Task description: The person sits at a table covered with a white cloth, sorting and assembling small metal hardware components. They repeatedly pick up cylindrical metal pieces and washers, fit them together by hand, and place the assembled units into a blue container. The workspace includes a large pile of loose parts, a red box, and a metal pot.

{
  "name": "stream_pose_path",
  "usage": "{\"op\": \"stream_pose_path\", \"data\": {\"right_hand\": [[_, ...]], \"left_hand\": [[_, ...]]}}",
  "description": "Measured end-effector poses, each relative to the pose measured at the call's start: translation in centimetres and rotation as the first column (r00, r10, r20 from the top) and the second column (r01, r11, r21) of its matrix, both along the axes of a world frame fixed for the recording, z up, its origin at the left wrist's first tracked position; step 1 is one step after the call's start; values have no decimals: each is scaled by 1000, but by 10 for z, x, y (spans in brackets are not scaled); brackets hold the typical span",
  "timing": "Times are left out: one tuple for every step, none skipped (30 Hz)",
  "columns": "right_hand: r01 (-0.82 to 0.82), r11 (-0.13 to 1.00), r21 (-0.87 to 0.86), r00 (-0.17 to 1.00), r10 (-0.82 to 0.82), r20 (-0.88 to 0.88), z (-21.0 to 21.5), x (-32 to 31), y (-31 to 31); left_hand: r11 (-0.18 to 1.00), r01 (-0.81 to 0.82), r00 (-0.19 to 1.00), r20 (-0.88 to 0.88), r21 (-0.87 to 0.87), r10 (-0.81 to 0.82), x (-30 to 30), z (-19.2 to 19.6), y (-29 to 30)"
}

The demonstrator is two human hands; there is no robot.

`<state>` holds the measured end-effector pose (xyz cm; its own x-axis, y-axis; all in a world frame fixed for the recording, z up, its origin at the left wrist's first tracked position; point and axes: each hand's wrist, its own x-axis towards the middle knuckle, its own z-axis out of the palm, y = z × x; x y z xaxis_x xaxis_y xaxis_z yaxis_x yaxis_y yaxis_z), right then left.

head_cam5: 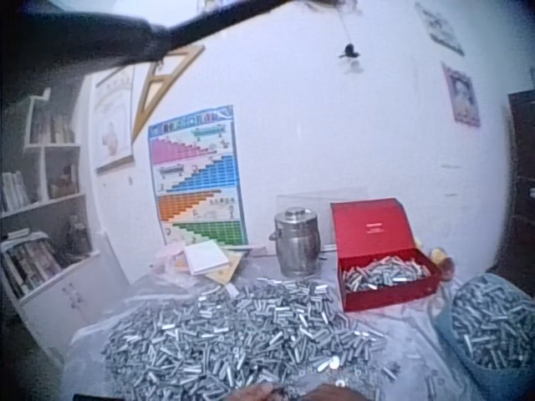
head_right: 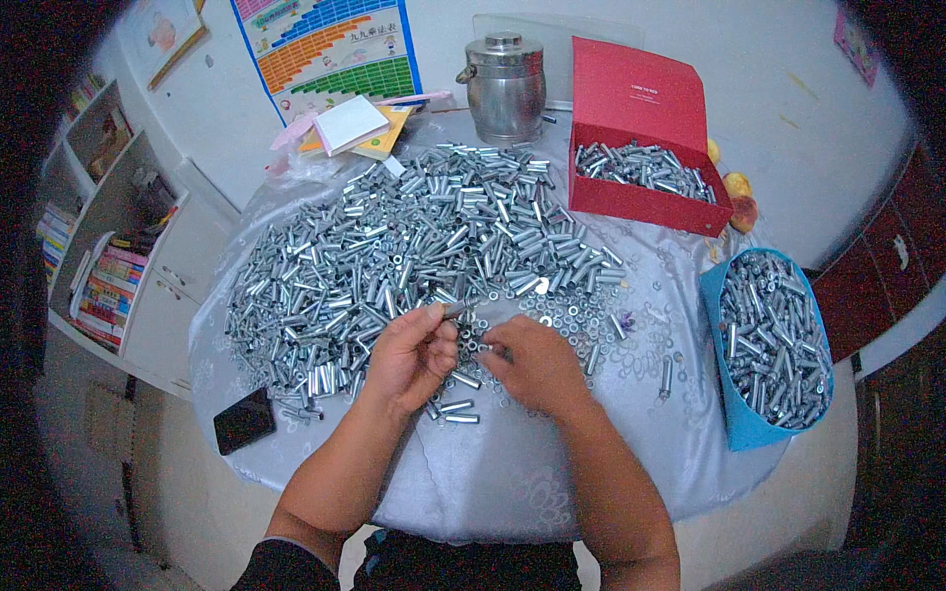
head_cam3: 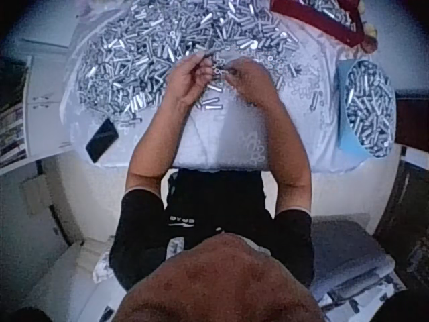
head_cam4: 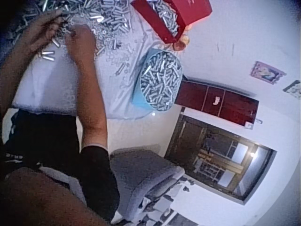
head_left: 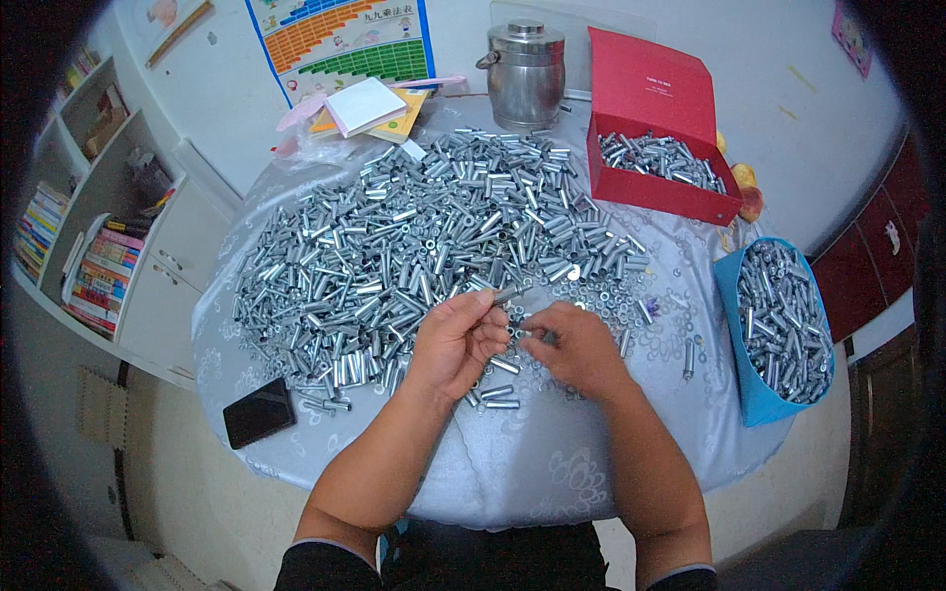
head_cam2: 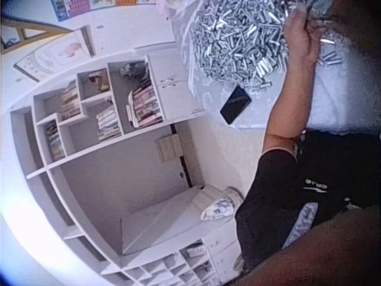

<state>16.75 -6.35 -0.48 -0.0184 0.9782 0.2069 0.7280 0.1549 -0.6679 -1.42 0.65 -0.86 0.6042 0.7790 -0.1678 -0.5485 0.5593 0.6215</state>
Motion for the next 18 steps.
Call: {"op": "stream_pose_path", "data": {"right_hand": [[-5,1000,-23,995,8,101,1,-3,-1],[0,999,-46,992,6,123,2,-5,-1],[5,998,-68,989,5,146,4,-7,0],[12,996,-90,986,4,168,5,-8,0],[22,996,-90,981,-4,194,7,-9,0],[32,996,-89,975,-12,220,8,-10,-1],[43,995,-87,969,-20,245,9,-11,-2],[36,997,-72,973,-18,229,9,-11,-3],[29,998,-57,977,-16,213,7,-10,-4],[22,999,-42,980,-14,197,7,-8,-4],[59,997,-52,995,-55,77,12,-7,-4],[94,993,-68,994,-97,-44,20,-4,-5],[125,988,-87,977,-138,-164,25,-3,-5],[138,989,-56,927,-149,-345,23,-1,-5],[156,987,-28,845,-148,-514,20,2,-3],[178,984,-3,734,-135,-665,18,3,-2],[171,985,32,672,-93,-735,16,3,-2],[160,987,37,651,-77,-755,18,2,-1]], "left_hand": [[1000,1,1000,-5,4,-1,0,1,0],[1000,1,1000,-10,9,0,0,1,0],[1000,0,1000,-15,13,0,0,1,0],[1000,-2,999,-33,17,3,0,1,0],[1000,-6,999,-49,21,7,0,1,0],[1000,-9,998,-66,26,11,0,1,0],[1000,-17,997,-73,25,18,0,1,0],[999,-21,997,-80,24,23,0,0,0],[999,-26,996,-86,24,28,1,0,0],[999,-29,994,-100,23,31,2,1,0],[999,-33,993,-114,21,35,2,2,-1],[999,-38,991,-128,19,40,1,3,-2],[999,-40,989,-139,27,43,1,2,-2],[998,-33,988,-149,44,39,2,3,-3],[998,-25,987,-159,61,35,3,5,-5],[997,-18,985,-169,78,31,5,6,-5],[996,-13,986,-164,87,27,5,5,-6],[995,-7,987,-159,96,22,5,3,-6]]}}
